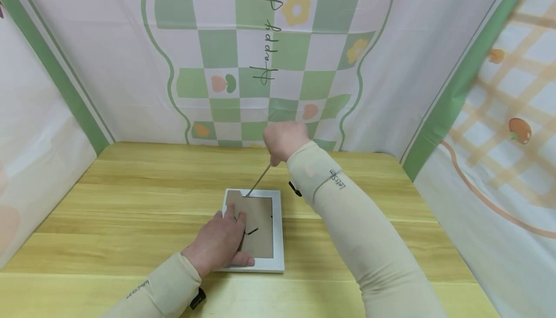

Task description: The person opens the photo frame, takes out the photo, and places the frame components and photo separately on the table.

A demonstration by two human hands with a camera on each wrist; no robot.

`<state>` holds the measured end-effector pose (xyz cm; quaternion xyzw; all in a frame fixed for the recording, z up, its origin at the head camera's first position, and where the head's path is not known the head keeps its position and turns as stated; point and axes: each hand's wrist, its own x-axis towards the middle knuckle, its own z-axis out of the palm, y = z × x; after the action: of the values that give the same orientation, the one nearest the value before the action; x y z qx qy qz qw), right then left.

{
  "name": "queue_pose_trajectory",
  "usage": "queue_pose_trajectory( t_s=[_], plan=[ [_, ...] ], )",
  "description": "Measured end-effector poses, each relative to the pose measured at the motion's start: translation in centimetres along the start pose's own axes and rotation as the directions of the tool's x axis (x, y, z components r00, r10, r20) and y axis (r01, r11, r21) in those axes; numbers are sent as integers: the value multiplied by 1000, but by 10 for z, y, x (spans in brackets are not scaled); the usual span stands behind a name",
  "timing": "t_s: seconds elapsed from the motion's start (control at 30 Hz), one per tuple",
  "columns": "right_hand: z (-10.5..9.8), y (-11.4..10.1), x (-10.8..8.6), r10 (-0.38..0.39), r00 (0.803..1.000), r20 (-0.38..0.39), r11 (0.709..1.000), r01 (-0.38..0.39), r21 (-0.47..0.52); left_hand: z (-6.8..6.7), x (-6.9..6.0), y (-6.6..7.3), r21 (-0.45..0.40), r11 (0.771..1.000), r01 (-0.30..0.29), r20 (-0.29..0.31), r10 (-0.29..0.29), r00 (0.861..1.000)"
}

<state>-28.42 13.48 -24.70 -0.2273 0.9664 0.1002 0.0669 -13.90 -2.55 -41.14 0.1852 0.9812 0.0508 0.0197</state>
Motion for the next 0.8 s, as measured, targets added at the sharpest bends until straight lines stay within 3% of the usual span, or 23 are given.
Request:
queue_pose_trajectory(
  t_s=[0.23,0.5,0.8],
  plan=[
    [4,2,-6,-25,999,-28,1000,24,-12,1,0,-1,7,1000,-3,0,3,1000],
    [16,8,-25,12,1000,5,998,-12,-57,0,1,-1,39,999,-10,4,10,1000],
    [31,19,-53,14,992,-123,1000,-12,17,-1,0,-2,-11,1000,2,43,-1,999]
  ],
)
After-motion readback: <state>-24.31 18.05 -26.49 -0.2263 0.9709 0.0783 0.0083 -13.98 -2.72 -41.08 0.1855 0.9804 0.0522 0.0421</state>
